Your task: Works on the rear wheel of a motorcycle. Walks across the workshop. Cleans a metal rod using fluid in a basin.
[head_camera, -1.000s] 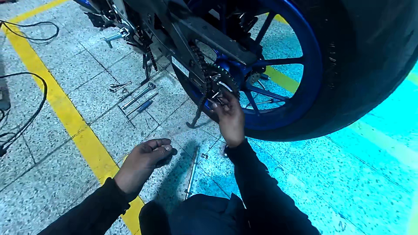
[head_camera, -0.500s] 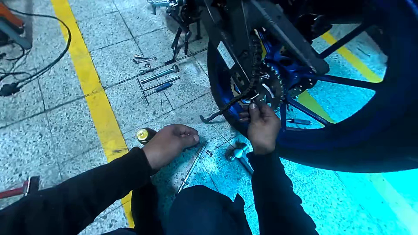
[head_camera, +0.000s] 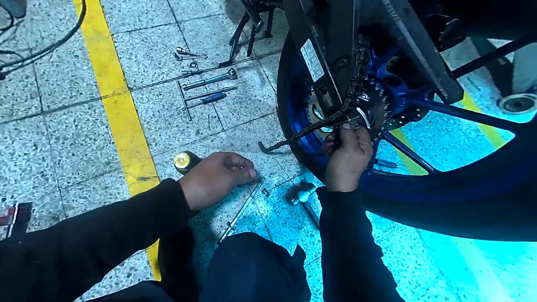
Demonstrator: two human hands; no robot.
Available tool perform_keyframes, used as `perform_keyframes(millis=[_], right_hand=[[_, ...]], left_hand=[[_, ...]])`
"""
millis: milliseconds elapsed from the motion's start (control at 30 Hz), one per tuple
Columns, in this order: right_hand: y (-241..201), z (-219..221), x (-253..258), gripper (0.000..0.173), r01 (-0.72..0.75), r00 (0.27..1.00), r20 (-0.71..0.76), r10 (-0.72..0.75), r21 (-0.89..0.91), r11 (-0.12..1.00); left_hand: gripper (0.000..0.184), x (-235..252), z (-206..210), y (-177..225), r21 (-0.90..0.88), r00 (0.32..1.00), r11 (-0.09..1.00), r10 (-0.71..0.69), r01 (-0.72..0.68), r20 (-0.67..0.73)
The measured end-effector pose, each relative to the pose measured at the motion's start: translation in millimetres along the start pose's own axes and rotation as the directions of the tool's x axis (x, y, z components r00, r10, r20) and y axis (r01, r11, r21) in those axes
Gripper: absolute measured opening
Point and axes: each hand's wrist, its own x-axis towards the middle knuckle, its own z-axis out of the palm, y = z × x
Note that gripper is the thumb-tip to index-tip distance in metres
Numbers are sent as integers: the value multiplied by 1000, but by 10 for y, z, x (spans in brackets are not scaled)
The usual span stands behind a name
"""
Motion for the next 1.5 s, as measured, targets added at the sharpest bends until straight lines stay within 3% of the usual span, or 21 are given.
perform_keyframes(millis=[433, 600, 700, 767, 800, 900, 967, 1000, 1067, 1200, 1367, 1500], right_hand=[[13, 96, -53, 25, -24, 999, -45, 29, 115, 993], [37, -69, -250, 32, -110, 994, 1, 110, 51, 993], [306, -174, -560, 28, -165, 983, 81, 167, -28, 986], [624, -255, -857, 35, -249, 935, 187, 302, -263, 932], [803, -261, -1011, 38, -317, 876, 226, 426, -397, 861], [1332, -109, -1459, 49, -434, 550, 271, 790, -716, 547], [1623, 46, -1697, 57, -339, 395, 277, 876, -842, 419], [1705, 134, -1789, 59, -282, 351, 274, 895, -881, 380], [1815, 268, -1930, 59, -231, 324, 269, 907, -907, 351], [1917, 351, -2021, 50, -270, 361, 262, 895, -889, 369], [2061, 291, -2077, 47, -314, 353, 268, 897, -869, 383], [2177, 229, -2088, 43, -320, 398, 289, 871, -846, 427]], left_hand=[[27, -50, -12, 25, 57, 999, 998, 5, -8, 54], [30, -112, -141, 131, 144, 996, 988, 49, -60, 75], [28, -254, -389, 275, 176, 992, 976, 130, -128, 0], [23, -380, -563, 351, 157, 982, 977, 162, -145, -102], [22, -442, -637, 362, 132, 974, 981, 164, -143, -157], [20, -600, -791, 280, 63, 939, 990, 141, -128, -314], [20, -673, -880, 135, 54, 923, 990, 144, -134, -356], [21, -704, -921, 46, 53, 920, 988, 155, -146, -360], [22, -773, -967, -104, 48, 912, 986, 165, -159, -375], [22, -957, -1000, -241, 13, 907, 995, 98, -101, -409], [23, -1206, -1133, -428, 56, 888, 998, 13, 15, -459], [30, -1781, -1072, -389, -16, 815, 993, -102, 113, -570]])
